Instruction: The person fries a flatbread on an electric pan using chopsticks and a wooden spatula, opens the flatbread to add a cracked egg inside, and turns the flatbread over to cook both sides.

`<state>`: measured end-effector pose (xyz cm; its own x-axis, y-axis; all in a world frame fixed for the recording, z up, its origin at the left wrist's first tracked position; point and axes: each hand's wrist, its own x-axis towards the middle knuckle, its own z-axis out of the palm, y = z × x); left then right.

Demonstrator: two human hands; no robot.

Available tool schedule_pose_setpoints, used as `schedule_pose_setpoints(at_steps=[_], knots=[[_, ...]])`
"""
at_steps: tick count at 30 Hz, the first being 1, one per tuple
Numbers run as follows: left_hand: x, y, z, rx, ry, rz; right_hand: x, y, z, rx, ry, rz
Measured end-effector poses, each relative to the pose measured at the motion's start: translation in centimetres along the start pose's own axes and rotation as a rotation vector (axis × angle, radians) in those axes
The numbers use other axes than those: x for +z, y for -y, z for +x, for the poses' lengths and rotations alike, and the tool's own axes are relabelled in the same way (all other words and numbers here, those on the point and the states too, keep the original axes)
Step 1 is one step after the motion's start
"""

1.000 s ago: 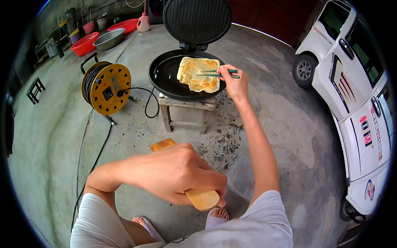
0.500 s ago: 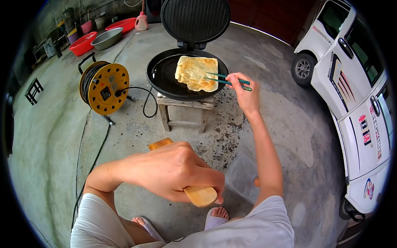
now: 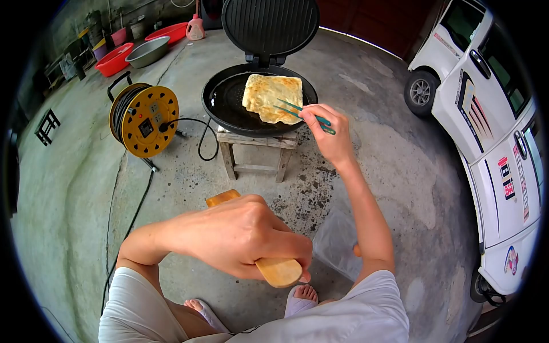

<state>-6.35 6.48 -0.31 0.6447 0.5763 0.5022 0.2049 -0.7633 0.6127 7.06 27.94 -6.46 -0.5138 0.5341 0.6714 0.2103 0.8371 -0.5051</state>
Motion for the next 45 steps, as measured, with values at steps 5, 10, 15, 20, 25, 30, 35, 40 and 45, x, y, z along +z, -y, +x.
schedule_pose_setpoints(at_steps=[5, 10, 15, 20, 25, 30, 35, 40, 45], knots=[[-0.1, 0.1, -0.1, 0.02, 0.034, 0.05, 0.4, 0.8, 0.0, -0.106, -0.003, -0.08], [-0.1, 0.1, -0.1, 0.035, 0.02, 0.028, 0.5, 0.9, -0.1, 0.006, -0.025, -0.002], [0.0, 0.1, -0.1, 0.041, 0.018, 0.023, 0.9, -1.1, -0.1, 0.243, -0.217, 0.353], [-0.1, 0.0, -0.1, 0.021, 0.037, 0.041, 0.5, -1.5, -0.2, 0.362, -0.236, 0.445], [0.0, 0.0, 0.0, 0.034, 0.027, 0.025, 0.3, -1.2, -0.2, 0.353, -0.266, 0.443], [0.0, -0.1, 0.0, 0.036, 0.027, 0.022, 0.0, -1.4, -0.2, 0.341, -0.274, 0.429], [0.0, -0.1, 0.0, 0.037, 0.03, 0.035, -0.1, -1.4, -0.2, 0.315, -0.264, 0.421], [0.0, -0.2, 0.0, 0.042, 0.022, 0.024, -1.4, 0.1, 0.2, 0.299, -0.233, 0.368], [0.0, 0.0, 0.0, 0.05, 0.016, 0.025, -1.9, 1.0, 0.2, 0.296, -0.174, 0.336]])
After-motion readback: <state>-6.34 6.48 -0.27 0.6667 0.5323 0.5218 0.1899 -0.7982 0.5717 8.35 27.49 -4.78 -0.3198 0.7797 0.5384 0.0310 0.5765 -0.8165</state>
